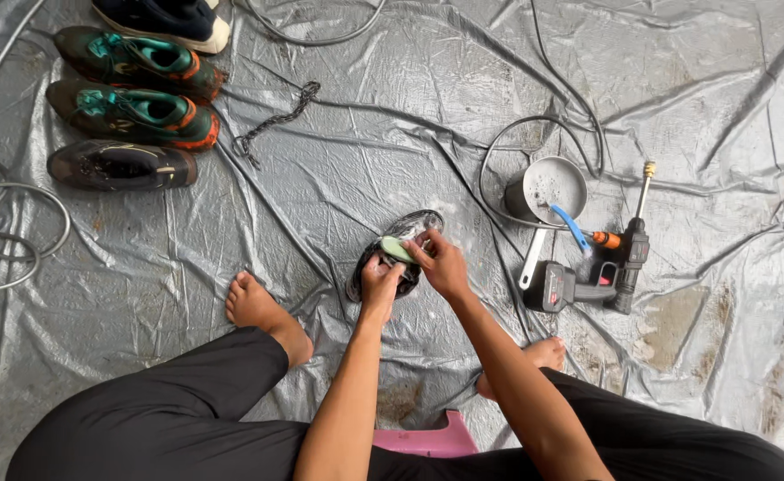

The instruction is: The person scrubs a dirty shoe with a green brush and soapy water, focusing on the upper and sole. They then remove the shoelaces from the shoe and scrub them by hand.

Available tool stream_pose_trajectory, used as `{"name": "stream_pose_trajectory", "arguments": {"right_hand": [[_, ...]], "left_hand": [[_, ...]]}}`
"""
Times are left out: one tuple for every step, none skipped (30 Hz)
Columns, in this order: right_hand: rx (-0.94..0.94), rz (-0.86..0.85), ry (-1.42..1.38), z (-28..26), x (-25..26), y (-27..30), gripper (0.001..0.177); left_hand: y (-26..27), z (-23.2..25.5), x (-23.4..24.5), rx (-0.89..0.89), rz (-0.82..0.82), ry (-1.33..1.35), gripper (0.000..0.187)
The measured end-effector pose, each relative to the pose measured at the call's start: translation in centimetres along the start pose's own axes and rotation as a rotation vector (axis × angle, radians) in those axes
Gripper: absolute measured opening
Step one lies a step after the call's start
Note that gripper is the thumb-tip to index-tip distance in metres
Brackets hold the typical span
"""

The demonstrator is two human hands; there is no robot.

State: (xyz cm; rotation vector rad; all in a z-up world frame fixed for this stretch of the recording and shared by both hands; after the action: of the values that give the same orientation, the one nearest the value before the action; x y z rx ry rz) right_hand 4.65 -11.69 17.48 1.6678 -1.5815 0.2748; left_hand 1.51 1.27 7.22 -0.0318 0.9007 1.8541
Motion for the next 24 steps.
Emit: {"name": "stream_pose_trajectory", "arguments": {"right_hand": [[-0.012, -0.009, -0.004, 0.8, -0.1, 0.1, 0.038], [-0.022, 0.031, -0.002, 1.7, 0.1, 0.1, 0.04], [-0.013, 0.09, -0.004, 1.6, 0.8, -1.6, 0.043], [-0.005, 0.1, -0.012, 1.5, 1.2, -2.6, 0.043], [-0.046, 0.104, 0.062, 2.3, 1.5, -2.4, 0.046], [-0.087, 0.108, 0.135, 3.1, 1.8, -2.3, 0.049], [-0.098, 0.108, 0.134, 3.4, 0.9, -2.0, 0.049], [-0.096, 0.069, 0.108, 3.7, -0.2, -1.7, 0.047], [-0.071, 0.032, 0.081, 3.5, -1.4, -1.9, 0.046], [-0.06, 0.033, 0.081, 2.8, -0.9, -2.0, 0.046], [-0.006, 0.015, 0.047, 2.4, -1.4, -0.5, 0.042], [0.049, -0.003, 0.013, 2.0, -1.8, 0.9, 0.039], [0.039, 0.009, 0.005, 3.2, -1.8, 0.6, 0.039], [-0.082, 0.054, 0.022, 4.7, -1.7, 0.4, 0.041], [-0.206, 0.091, 0.04, 6.3, -1.7, 0.5, 0.045], [-0.219, 0.097, 0.032, 5.3, -1.4, 1.3, 0.045], [-0.203, 0.124, 0.014, 4.6, -1.0, 2.5, 0.044], [-0.186, 0.151, -0.004, 3.8, -0.6, 3.7, 0.043], [-0.197, 0.155, -0.003, 4.0, -0.9, 4.4, 0.043], [-0.12, 0.142, -0.022, 3.8, -1.2, 5.2, 0.043], [-0.035, 0.13, -0.052, 3.1, -2.0, 5.7, 0.044], [-0.037, 0.134, -0.06, 3.6, -1.4, 6.1, 0.044], [-0.006, 0.138, -0.033, 4.0, -0.8, 6.1, 0.043], [0.025, 0.143, -0.006, 4.3, -0.2, 6.3, 0.043]], "left_hand": [[0.6, -0.5, 0.4, 0.011, 0.007, -0.008, 0.046], [1.3, -0.9, 0.7, 0.029, 0.006, -0.019, 0.044], [0.1, -0.5, -0.1, 0.026, -0.012, -0.026, 0.042], [1.5, 2.3, -1.2, 0.015, -0.022, -0.03, 0.042], [4.0, 4.3, -1.8, 0.039, -0.008, -0.05, 0.042], [6.5, 6.2, -2.4, 0.064, 0.006, -0.07, 0.043], [5.6, 5.3, -1.8, 0.073, 0.004, -0.075, 0.043], [4.7, 4.3, -1.1, 0.107, 0.04, -0.086, 0.039], [3.5, 3.5, -0.4, 0.121, 0.078, -0.087, 0.035], [0.7, 1.9, -0.3, 0.111, 0.079, -0.083, 0.035], [-0.7, 0.0, 1.2, 0.11, 0.077, -0.15, 0.035], [-2.1, -2.0, 2.8, 0.111, 0.075, -0.217, 0.035], [-1.0, -0.8, 1.8, 0.115, 0.062, -0.228, 0.035], [0.1, 0.2, 0.7, 0.15, 0.032, -0.298, 0.031], [1.7, 1.0, -0.1, 0.189, 0.007, -0.369, 0.029], [1.1, 1.2, 0.1, 0.196, -0.001, -0.38, 0.029], [1.1, 0.9, 0.4, 0.185, 0.005, -0.467, 0.029], [1.1, 0.6, 0.7, 0.173, 0.008, -0.554, 0.031], [-0.3, -1.0, 1.5, 0.181, 0.001, -0.557, 0.031], [-1.6, -2.4, 2.4, 0.151, -0.012, -0.637, 0.03], [-3.3, -3.2, 3.6, 0.109, -0.02, -0.722, 0.029], [-2.6, -3.3, 3.8, 0.106, -0.024, -0.731, 0.029], [-2.1, -3.3, 3.9, 0.08, -0.048, -0.606, 0.038], [-1.5, -3.3, 3.9, 0.054, -0.073, -0.482, 0.049]]}}
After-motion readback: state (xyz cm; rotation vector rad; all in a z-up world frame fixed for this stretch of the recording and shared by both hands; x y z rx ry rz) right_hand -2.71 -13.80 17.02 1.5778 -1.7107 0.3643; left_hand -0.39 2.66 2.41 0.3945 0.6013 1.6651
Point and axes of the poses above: each hand's wrist, its own y-axis away from the middle knuckle, its own x-axis out of the back of the hand, z = x × y, the point moved 3 cm from there along -y, towards the middle knuckle, and after that the axes turned 7 degrees about y, right-handed, at the moved point
